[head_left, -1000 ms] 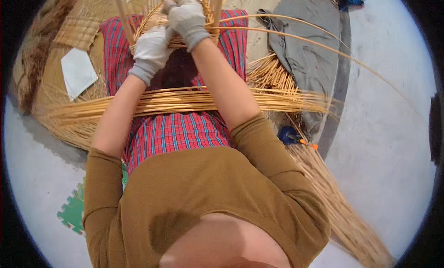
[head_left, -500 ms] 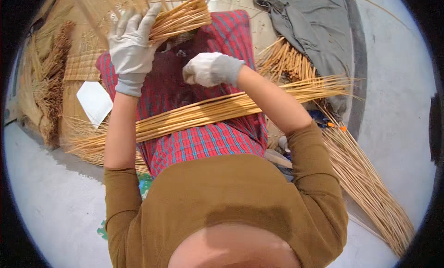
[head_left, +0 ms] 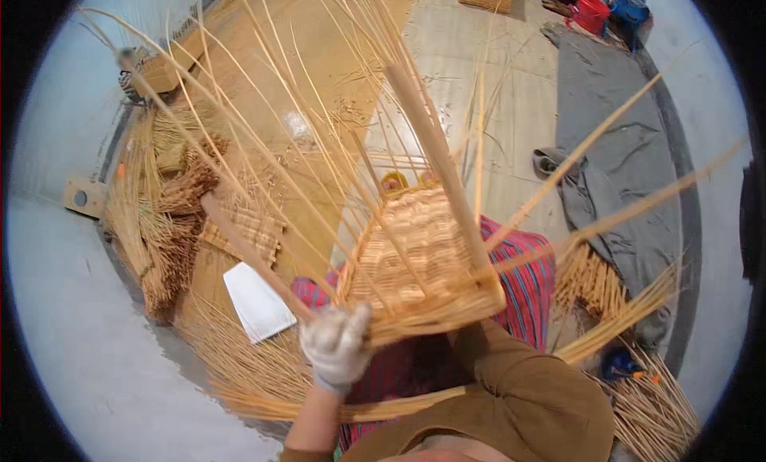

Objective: Weaving long reeds or straw together to form the base and sides of a basket.

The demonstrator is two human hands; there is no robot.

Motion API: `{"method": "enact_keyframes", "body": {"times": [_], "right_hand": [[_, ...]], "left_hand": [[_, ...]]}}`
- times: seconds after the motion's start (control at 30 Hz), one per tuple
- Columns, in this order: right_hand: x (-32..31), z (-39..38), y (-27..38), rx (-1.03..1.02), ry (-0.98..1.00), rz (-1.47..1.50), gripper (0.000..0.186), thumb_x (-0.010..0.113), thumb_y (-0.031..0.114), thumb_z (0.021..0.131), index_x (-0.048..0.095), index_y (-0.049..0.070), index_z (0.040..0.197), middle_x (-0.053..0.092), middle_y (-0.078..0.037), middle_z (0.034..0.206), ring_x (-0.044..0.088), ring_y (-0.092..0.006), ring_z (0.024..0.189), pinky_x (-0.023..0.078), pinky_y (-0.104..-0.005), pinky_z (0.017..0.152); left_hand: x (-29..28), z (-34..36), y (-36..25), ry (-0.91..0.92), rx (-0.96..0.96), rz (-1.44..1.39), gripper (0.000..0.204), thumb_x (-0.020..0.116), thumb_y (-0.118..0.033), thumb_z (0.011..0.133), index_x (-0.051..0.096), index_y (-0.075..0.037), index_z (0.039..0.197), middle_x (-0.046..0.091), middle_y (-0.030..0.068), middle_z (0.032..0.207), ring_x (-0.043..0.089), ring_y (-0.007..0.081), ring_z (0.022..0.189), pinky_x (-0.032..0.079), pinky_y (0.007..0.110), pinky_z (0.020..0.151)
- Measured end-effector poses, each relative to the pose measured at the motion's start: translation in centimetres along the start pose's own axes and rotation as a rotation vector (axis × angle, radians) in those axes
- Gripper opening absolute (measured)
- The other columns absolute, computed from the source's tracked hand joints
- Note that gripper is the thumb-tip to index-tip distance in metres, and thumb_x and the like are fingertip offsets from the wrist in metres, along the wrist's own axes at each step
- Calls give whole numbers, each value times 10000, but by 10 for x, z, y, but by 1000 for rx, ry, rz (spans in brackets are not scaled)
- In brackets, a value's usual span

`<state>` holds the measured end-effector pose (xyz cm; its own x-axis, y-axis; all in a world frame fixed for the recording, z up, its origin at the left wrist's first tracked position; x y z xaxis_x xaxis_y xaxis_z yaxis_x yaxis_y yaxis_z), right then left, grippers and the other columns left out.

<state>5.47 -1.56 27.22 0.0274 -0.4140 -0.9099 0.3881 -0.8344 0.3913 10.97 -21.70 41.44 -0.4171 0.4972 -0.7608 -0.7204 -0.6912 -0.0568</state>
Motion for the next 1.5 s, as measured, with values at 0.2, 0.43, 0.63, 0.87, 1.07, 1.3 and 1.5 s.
{"method": "enact_keyframes", "body": {"times": [0.2,0.43,0.63,0.87,1.07,1.3,1.5], "right_hand": [[82,-32,151,64,4,204,277,528,224,937,707,95,1105,706,-122,1102,639,-268,1076,487,-392,952],[94,-28,124,132,-10,400,284,529,246,950,708,98,1113,703,-110,1106,629,-242,1084,475,-373,966],[112,-58,85,146,-36,438,291,530,265,961,709,101,1121,701,-100,1110,620,-219,1091,464,-357,978],[107,-72,46,185,-160,452,299,531,287,974,710,104,1129,699,-88,1115,610,-193,1099,451,-338,992],[-48,-144,84,489,474,1243,356,545,364,993,671,65,1139,695,-75,1049,611,-188,977,472,-323,880],[-159,-156,137,-8,-179,380,683,680,412,872,430,158,1455,561,-193,1124,630,-398,928,525,-464,788],[-183,-133,135,-143,56,167,480,657,300,871,574,99,1299,649,-200,933,652,-387,842,531,-462,767]], "left_hand": [[-1,9,-21,88,-13,-10,383,789,-137,718,716,-214,1086,452,-6,1035,531,177,941,504,313,715],[15,12,-24,34,40,-20,432,797,-160,729,710,-232,1146,481,-16,1084,538,162,938,502,310,711],[21,2,-38,92,-17,-81,464,804,-282,725,690,-144,1153,577,19,923,601,211,815,511,371,728],[-1,-22,-59,137,-123,-153,534,813,-241,686,679,-141,1194,651,43,989,620,265,936,447,438,914],[-43,-35,-90,112,-292,-122,406,768,-235,783,666,-148,1167,661,41,1004,632,254,999,453,432,933],[-22,-47,-110,455,-892,-1567,263,601,-177,966,609,-20,1177,647,103,1046,628,149,970,531,316,803],[-43,-41,-69,483,-958,-1338,172,646,-233,975,593,-72,941,585,-14,682,556,82,595,448,251,520]]}}
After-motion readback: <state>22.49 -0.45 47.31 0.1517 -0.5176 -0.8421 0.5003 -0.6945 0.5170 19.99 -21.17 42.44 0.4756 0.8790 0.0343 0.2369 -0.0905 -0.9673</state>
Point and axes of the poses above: each hand's wrist, its own z-axis towards the middle knuckle, its own x-axis out of the palm, y = z × x, the point moved 1 cm from there along z, towards the middle knuckle
